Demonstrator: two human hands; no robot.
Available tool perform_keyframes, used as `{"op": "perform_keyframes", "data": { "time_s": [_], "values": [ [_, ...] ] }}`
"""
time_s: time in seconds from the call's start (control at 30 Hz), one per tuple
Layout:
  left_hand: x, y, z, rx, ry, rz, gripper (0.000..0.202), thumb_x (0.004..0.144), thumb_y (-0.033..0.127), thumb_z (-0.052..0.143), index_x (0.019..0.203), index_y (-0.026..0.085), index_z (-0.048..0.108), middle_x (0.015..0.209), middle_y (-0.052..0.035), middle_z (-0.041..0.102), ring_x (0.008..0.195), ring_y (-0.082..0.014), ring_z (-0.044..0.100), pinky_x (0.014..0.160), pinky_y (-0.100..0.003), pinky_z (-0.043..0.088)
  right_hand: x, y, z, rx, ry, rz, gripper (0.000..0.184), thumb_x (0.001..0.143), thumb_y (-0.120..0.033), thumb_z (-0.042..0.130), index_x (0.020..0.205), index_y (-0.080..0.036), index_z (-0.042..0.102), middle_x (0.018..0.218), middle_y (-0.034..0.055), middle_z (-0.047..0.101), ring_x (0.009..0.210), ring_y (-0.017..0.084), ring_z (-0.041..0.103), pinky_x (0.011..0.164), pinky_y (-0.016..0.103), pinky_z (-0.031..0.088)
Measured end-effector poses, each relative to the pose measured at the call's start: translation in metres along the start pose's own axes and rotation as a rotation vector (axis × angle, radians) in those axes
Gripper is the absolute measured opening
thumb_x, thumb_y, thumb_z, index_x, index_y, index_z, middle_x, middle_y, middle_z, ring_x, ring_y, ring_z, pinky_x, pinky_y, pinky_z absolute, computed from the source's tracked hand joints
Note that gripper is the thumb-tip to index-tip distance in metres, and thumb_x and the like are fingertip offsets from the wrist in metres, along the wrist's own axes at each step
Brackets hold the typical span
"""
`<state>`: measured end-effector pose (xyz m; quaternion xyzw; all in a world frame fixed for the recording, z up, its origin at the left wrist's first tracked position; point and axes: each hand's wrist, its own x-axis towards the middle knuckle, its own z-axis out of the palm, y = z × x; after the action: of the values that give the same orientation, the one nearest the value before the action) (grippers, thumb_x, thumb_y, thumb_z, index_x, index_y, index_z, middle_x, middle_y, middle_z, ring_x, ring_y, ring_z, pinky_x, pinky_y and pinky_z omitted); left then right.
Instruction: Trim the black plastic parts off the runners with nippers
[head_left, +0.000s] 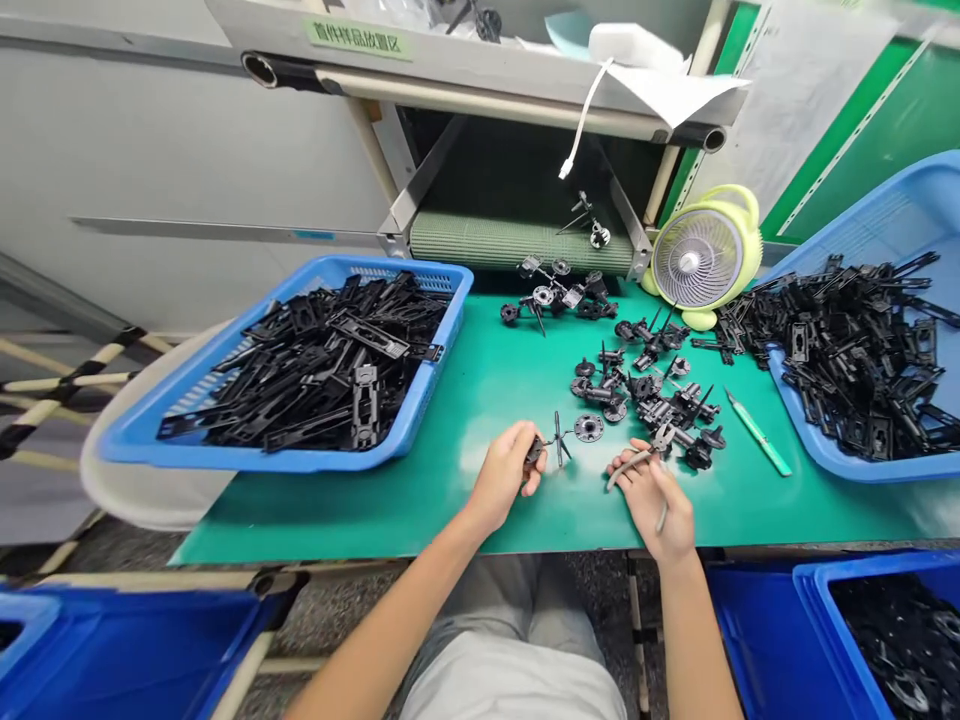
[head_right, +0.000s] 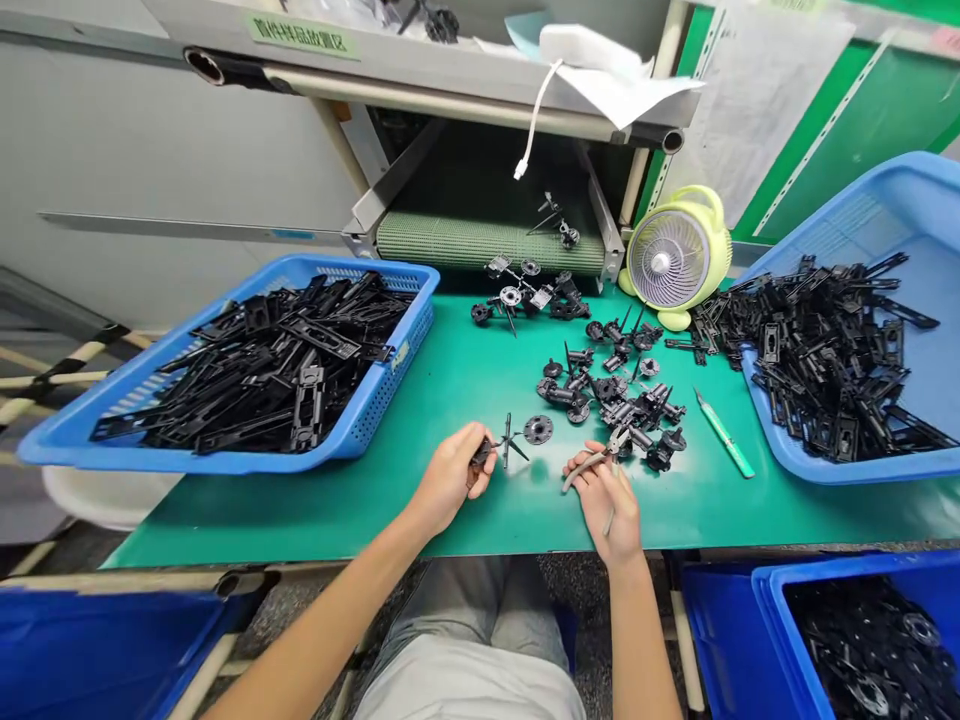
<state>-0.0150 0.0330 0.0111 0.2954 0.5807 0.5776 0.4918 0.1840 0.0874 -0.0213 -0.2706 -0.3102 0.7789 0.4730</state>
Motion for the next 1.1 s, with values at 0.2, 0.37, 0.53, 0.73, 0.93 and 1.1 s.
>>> {"op": "perform_keyframes", "data": {
  "time_s": [0.2, 0.37, 0.53, 0.73, 0.93, 1.1],
  "values": [
    [-0.006, -0.008, -0.005, -0.065, 0.012, -0.074, 0.043, 0.084, 0.063, 0.046, 0.077, 0.021, 0.040, 0.053, 0.0092, 0.040, 0.032, -0.0038, 0.030, 0.036, -0.017, 0.025, -0.002, -0.001, 0.001, -0.018, 0.017, 0.007, 0.025, 0.081, -0.037, 0.063, 0.103, -0.024, 0.067, 0.092, 0.0052, 0.062, 0.093, 0.024, 0.059, 0.099, 0.049, 0.042],
    [-0.002, -0.006, -0.016, 0.441, 0.073, 0.053, 0.040, 0.094, 0.052, 0.021, 0.071, 0.023, 0.037, 0.053, 0.0065, 0.035, 0.038, -0.0099, 0.032, 0.043, -0.024, 0.031, -0.002, -0.001, 0.003, -0.049, 0.052, -0.004, 0.025, 0.082, -0.038, 0.063, 0.103, -0.026, 0.068, 0.090, 0.0048, 0.063, 0.092, 0.023, 0.060, 0.101, 0.050, 0.041],
    [0.000, 0.002, -0.041, 0.681, 0.184, 0.103, 0.033, 0.091, 0.035, 0.043, 0.061, 0.023, 0.038, 0.054, 0.0030, 0.037, 0.052, -0.0162, 0.041, 0.057, -0.028, 0.032, -0.002, -0.001, 0.002, -0.048, 0.060, 0.007, 0.024, 0.082, -0.037, 0.062, 0.102, -0.025, 0.068, 0.091, 0.0050, 0.063, 0.092, 0.023, 0.060, 0.103, 0.051, 0.039],
    [-0.006, 0.009, -0.052, 0.751, 0.257, 0.099, 0.032, 0.093, 0.034, 0.036, 0.063, 0.023, 0.037, 0.053, 0.0029, 0.038, 0.051, -0.0159, 0.043, 0.056, -0.028, 0.033, -0.002, -0.001, 0.001, -0.030, 0.051, 0.012, 0.024, 0.082, -0.037, 0.063, 0.102, -0.025, 0.068, 0.091, 0.0051, 0.062, 0.093, 0.023, 0.059, 0.100, 0.048, 0.042],
    [-0.048, 0.022, -0.021, 0.126, 0.127, 0.015, 0.037, 0.092, 0.055, 0.033, 0.074, 0.022, 0.039, 0.054, 0.0047, 0.052, 0.034, -0.0071, 0.030, 0.038, -0.022, 0.024, -0.015, -0.001, 0.011, -0.319, 0.000, -0.097, 0.029, 0.080, -0.040, 0.067, 0.106, -0.025, 0.069, 0.090, 0.0052, 0.062, 0.087, 0.024, 0.058, 0.087, 0.044, 0.047],
    [-0.082, 0.042, 0.009, -0.144, 0.017, -0.085, 0.042, 0.086, 0.058, 0.045, 0.069, 0.020, 0.041, 0.061, 0.0046, 0.050, 0.031, -0.0010, 0.022, 0.034, -0.019, 0.018, -0.061, -0.011, 0.044, -1.013, -0.230, -0.339, 0.043, 0.080, -0.019, 0.068, 0.121, -0.029, 0.066, 0.101, 0.0069, 0.065, 0.090, 0.025, 0.060, 0.081, 0.040, 0.047]
  ]
}}
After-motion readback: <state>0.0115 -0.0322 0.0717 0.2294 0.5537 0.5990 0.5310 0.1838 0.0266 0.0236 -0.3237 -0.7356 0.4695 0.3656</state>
